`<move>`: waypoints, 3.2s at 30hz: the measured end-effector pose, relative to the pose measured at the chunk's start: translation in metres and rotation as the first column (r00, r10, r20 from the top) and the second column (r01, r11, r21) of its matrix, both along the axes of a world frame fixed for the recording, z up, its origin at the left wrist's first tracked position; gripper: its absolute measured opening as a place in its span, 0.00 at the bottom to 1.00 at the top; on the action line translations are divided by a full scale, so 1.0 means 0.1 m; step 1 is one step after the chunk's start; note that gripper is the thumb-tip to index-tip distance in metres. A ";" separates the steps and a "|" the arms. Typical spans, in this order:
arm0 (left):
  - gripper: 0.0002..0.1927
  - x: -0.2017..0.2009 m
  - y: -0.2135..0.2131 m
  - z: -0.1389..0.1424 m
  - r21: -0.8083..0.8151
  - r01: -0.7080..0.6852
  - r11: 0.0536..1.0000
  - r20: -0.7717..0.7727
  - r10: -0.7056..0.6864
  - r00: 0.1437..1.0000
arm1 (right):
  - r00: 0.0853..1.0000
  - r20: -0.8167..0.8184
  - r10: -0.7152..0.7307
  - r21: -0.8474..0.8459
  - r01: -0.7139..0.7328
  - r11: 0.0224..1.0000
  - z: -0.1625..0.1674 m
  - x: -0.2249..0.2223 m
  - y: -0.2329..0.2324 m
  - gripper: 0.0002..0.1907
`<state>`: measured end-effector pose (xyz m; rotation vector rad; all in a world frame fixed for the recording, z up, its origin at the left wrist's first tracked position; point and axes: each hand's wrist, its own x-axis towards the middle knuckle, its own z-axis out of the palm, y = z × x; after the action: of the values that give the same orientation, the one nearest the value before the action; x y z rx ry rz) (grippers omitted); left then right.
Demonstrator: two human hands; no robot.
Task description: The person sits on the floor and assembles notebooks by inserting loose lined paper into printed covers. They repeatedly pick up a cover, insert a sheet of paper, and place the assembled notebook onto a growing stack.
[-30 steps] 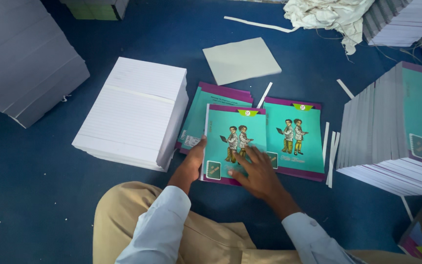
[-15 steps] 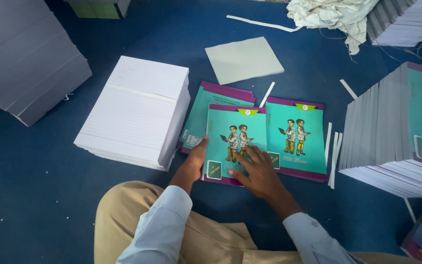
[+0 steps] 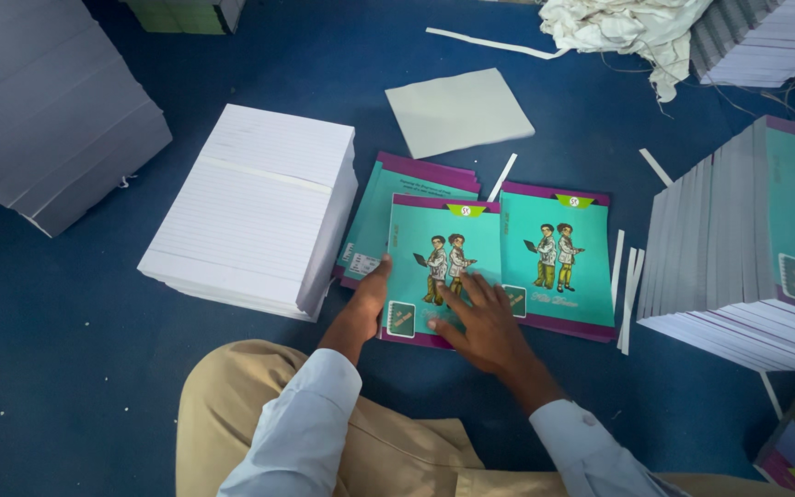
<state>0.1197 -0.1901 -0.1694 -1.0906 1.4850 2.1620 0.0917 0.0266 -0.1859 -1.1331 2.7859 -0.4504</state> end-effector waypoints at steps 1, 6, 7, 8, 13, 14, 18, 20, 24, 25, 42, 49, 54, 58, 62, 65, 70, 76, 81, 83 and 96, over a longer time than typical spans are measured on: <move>0.39 0.00 0.00 0.00 -0.002 0.006 1.000 0.000 -0.006 1.000 | 1.000 0.005 -0.003 0.002 0.003 1.000 0.00 0.00 0.00 0.38; 0.39 0.01 0.00 0.00 -0.005 0.016 1.000 -0.015 -0.017 1.000 | 1.000 -0.003 0.004 0.005 -0.004 1.000 -0.03 -0.02 0.00 0.38; 0.39 0.01 0.00 0.00 -0.004 0.013 1.000 -0.030 -0.013 0.999 | 1.000 -0.012 0.012 -0.010 -0.012 1.000 -0.03 -0.02 0.01 0.39; 0.39 0.01 0.00 -0.01 -0.017 0.024 1.000 -0.022 -0.024 0.999 | 1.000 -0.001 0.008 -0.003 -0.008 1.000 -0.04 -0.02 0.01 0.39; 0.40 0.00 -0.01 -0.01 -0.050 0.066 0.997 0.030 -0.064 0.997 | 1.000 0.002 -0.002 0.016 0.002 1.000 -0.04 -0.02 0.00 0.39; 0.39 0.00 -0.01 -0.01 -0.042 0.059 0.997 0.014 -0.058 0.998 | 1.000 0.002 -0.006 0.024 0.006 1.000 -0.04 -0.02 -0.01 0.38; 0.40 -0.01 0.00 -0.02 -0.059 0.068 0.996 -0.002 -0.068 0.998 | 1.000 -0.011 -0.010 0.055 0.011 0.998 -0.02 -0.02 -0.02 0.38; 0.39 -0.01 0.00 -0.02 -0.061 0.067 0.996 -0.020 -0.068 0.997 | 1.000 -0.013 -0.011 0.049 0.011 0.999 -0.01 -0.01 -0.02 0.37; 0.33 0.02 0.03 -0.05 -0.114 0.072 0.991 -0.172 -0.092 0.981 | 1.000 -0.018 -0.007 0.003 0.007 1.000 0.01 -0.01 0.00 0.36; 0.32 0.03 0.04 -0.06 -0.156 0.084 0.984 -0.219 -0.117 0.969 | 1.000 -0.024 -0.002 -0.005 0.002 1.000 0.01 -0.01 0.00 0.36; 0.32 0.03 0.10 -0.04 -0.043 -0.004 0.999 -0.291 -0.009 0.957 | 0.787 0.414 -0.458 -0.214 0.573 0.791 0.11 -0.53 0.34 0.44; 0.33 -0.01 0.21 -0.01 0.035 0.055 0.998 -0.350 -0.039 0.936 | 0.299 0.944 -0.141 -0.191 0.840 0.509 0.26 -0.67 0.50 0.40; 0.33 -0.05 0.30 -0.05 0.128 0.099 0.987 -0.409 -0.038 0.912 | 0.168 0.985 -0.034 -0.127 0.851 0.510 0.25 -0.72 0.66 0.39; 0.33 -0.10 0.36 -0.06 0.142 0.123 0.982 -0.395 -0.057 0.917 | 0.139 0.976 0.168 -0.203 0.856 0.474 0.24 -0.75 0.83 0.41; 0.32 -0.14 0.44 -0.01 0.097 0.138 0.986 -0.404 -0.088 0.911 | 0.156 0.970 0.189 -0.234 0.819 0.524 0.18 -0.75 0.86 0.44; 0.33 -0.15 0.49 0.08 0.096 0.159 0.982 -0.422 -0.105 0.900 | 0.214 0.956 0.199 -0.287 0.814 0.505 0.14 -0.74 0.89 0.45; 0.35 -0.23 0.55 0.13 -0.016 0.201 0.979 -0.334 -0.195 0.922 | 0.309 0.938 0.159 -0.347 0.824 0.448 0.12 -0.72 0.95 0.49; 0.31 -0.28 0.52 -0.14 -0.200 0.156 0.967 -0.544 -0.242 0.804 | 0.313 0.946 0.086 -0.319 0.846 0.427 0.27 -0.71 1.08 0.50; 0.24 -0.10 0.59 -0.14 -0.982 -0.065 0.175 -0.160 -0.609 0.777 | 0.214 0.977 -0.013 -0.203 0.945 0.257 0.37 -0.66 1.17 0.49; 0.36 -0.03 0.64 0.01 -0.998 0.055 0.017 0.031 -0.638 0.769 | 0.229 0.973 -0.033 -0.215 0.947 0.238 0.38 -0.68 1.21 0.48; 0.11 0.03 0.62 -0.18 -0.999 -0.023 -0.029 0.004 -0.695 0.719 | 0.239 0.971 0.001 -0.235 0.952 0.197 0.32 -0.71 1.28 0.49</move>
<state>0.1231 -0.1283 -0.1871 -0.0226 3.2712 0.6758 0.0208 0.1541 -0.1541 0.4869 1.6686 -2.0535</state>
